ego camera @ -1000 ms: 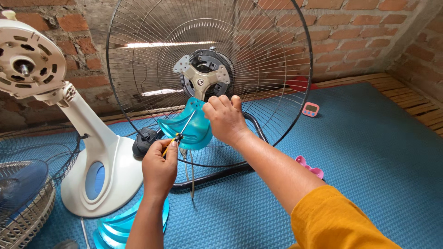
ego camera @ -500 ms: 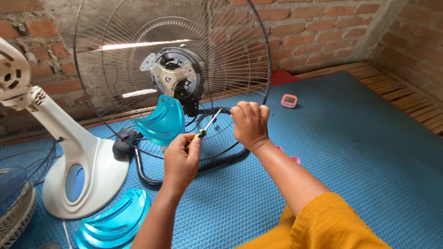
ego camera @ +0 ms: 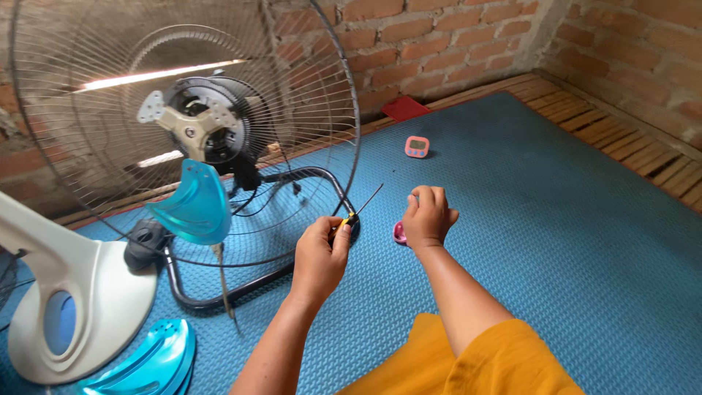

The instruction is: The person uses a screwdriver to remove screws from the central hub of a standing electric fan. They detach the fan blades and the front protective cage, placing them aside on the floor.

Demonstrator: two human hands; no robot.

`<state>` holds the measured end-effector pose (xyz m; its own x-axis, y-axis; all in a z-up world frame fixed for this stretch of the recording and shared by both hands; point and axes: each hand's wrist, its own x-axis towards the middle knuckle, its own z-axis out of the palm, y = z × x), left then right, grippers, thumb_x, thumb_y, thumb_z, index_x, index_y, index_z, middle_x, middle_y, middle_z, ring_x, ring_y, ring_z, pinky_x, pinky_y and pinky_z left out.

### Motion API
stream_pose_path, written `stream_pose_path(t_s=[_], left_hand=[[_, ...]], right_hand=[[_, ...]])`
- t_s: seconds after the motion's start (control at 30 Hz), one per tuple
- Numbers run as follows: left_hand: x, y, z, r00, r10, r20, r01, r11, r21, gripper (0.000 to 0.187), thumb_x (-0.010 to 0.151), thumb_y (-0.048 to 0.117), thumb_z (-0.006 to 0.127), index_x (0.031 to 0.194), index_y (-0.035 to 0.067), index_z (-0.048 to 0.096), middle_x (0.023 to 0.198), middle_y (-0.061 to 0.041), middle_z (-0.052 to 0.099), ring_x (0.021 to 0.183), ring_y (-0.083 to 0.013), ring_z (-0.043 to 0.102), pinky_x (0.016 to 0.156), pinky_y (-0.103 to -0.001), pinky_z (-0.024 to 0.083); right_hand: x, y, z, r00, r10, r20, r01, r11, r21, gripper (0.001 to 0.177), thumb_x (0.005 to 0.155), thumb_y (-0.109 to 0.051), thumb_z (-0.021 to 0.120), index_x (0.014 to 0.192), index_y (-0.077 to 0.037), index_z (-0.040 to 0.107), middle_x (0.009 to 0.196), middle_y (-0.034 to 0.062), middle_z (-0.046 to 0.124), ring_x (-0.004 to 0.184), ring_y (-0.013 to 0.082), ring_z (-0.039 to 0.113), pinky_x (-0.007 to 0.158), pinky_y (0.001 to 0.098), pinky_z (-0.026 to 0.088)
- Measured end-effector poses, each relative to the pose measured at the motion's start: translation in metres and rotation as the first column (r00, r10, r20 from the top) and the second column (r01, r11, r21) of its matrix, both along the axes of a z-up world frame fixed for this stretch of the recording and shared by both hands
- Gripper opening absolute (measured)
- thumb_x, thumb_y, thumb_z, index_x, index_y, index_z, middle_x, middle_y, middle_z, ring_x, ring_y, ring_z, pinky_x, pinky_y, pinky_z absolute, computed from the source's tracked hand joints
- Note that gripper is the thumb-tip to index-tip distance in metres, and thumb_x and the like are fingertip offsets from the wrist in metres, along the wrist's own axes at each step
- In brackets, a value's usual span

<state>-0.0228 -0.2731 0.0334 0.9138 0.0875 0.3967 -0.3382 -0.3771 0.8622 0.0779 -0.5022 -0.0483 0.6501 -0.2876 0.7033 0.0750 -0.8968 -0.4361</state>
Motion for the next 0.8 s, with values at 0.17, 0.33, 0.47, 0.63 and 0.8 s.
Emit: stream_pose_path(t_s=[0.17,0.33,0.47,0.63,0.8], left_hand=[[0.019,-0.031,-0.024,0.997,-0.021,-0.078,0.029,0.995,0.1,0.025,0.093,0.022,0.068,0.101,-0.001,0.07,0.087,-0.018,0.071,0.078,-0.0303,0.069,0.072,-0.041,0.053],[0.037,-0.058,-0.054,0.983,-0.05,-0.178,0.077,0.987,0.144,0.028,0.092,0.023,0.066,0.105,-0.002,0.069,0.092,-0.022,0.072,0.083,-0.0364,0.071,0.076,-0.046,0.054],[0.047,-0.077,-0.077,0.969,-0.067,-0.24,0.104,0.984,0.145,0.028,0.093,0.022,0.064,0.106,-0.001,0.071,0.096,-0.024,0.074,0.089,-0.0393,0.072,0.08,-0.047,0.055],[0.052,-0.093,-0.095,0.956,-0.071,-0.284,0.123,0.978,0.167,0.027,0.093,0.022,0.064,0.106,-0.001,0.071,0.097,-0.024,0.073,0.09,-0.0406,0.071,0.081,-0.049,0.054],[0.056,-0.098,-0.102,0.938,-0.064,-0.342,0.128,0.977,0.168,0.027,0.094,0.022,0.062,0.106,0.0,0.071,0.098,-0.023,0.073,0.091,-0.0396,0.071,0.082,-0.048,0.054]], right_hand=[[0.018,-0.049,-0.023,0.875,0.067,-0.48,0.019,0.985,0.173,0.008,0.089,-0.024,0.071,0.096,-0.02,0.071,0.103,-0.0013,0.072,0.103,0.0228,0.066,0.094,0.0516,0.036],[0.024,-0.079,-0.045,0.749,0.156,-0.644,0.071,0.948,0.312,0.013,0.085,-0.025,0.074,0.098,-0.021,0.075,0.096,-0.0018,0.078,0.097,0.0194,0.071,0.099,0.0493,0.038],[0.031,-0.099,-0.065,0.723,0.133,-0.677,0.14,0.933,0.333,0.015,0.084,-0.021,0.075,0.099,-0.021,0.077,0.098,-0.0014,0.078,0.099,0.0185,0.07,0.1,0.0498,0.036],[0.04,-0.112,-0.101,0.696,0.173,-0.697,0.18,0.897,0.403,0.016,0.08,-0.018,0.077,0.096,-0.019,0.079,0.097,-0.0001,0.079,0.095,0.018,0.072,0.098,0.0431,0.042],[0.056,-0.096,-0.121,0.687,0.275,-0.673,0.132,0.864,0.487,0.012,0.079,-0.022,0.077,0.09,-0.018,0.078,0.09,0.0015,0.078,0.086,0.019,0.074,0.089,0.0443,0.058]])
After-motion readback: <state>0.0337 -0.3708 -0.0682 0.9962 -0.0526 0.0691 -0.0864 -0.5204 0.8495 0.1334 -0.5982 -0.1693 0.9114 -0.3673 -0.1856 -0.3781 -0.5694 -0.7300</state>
